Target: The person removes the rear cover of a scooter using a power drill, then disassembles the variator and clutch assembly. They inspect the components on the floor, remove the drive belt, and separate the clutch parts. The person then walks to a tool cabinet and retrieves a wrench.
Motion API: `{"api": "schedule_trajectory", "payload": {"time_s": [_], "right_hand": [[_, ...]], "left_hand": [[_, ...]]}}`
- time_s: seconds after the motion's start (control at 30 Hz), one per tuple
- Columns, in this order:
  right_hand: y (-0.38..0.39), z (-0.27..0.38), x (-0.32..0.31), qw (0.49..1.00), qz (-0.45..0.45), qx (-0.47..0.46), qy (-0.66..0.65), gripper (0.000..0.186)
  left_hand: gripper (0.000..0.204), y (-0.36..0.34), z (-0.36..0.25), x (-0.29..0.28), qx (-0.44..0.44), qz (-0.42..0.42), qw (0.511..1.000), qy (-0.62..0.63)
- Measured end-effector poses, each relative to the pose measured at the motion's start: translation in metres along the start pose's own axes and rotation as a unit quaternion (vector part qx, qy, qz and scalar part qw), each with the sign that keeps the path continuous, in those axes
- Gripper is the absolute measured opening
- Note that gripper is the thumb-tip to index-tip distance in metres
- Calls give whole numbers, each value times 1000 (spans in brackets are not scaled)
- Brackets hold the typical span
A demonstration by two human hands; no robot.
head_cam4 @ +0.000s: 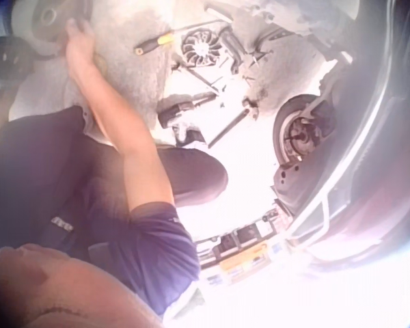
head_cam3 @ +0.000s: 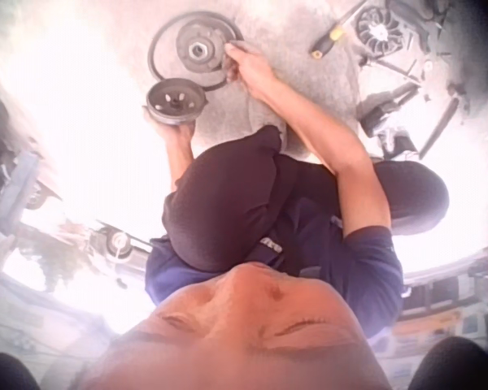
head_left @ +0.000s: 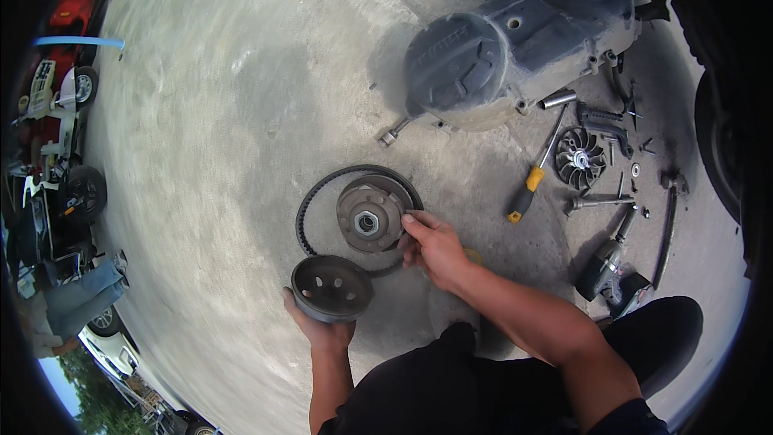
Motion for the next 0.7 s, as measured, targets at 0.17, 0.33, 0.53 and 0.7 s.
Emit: {"api": "schedule_trajectory", "payload": {"time_s": [0.17,0.33,0.53,0.7], "right_hand": [[-4,14,4,1000,-11,8,8,34],[-10,28,18,996,-45,-38,61,32],[8,25,40,988,-10,-105,110,21],[22,22,52,952,-4,-183,245,17]], "left_hand": [[81,1,2,1,1,-8,1000,-5],[83,1,-2,-11,10,-21,1000,-19],[85,0,-9,-25,23,18,1000,9],[86,-2,-18,-36,50,-4,999,17]]}}
Point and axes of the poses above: each hand's wrist, its own y-axis away from the middle knuckle, its own x-axis out of the palm, z = x × y, the point moved 8 cm from there along -y, towards the middle knuckle, and after that the axes turned 5 degrees about y, right-handed, at the moved point
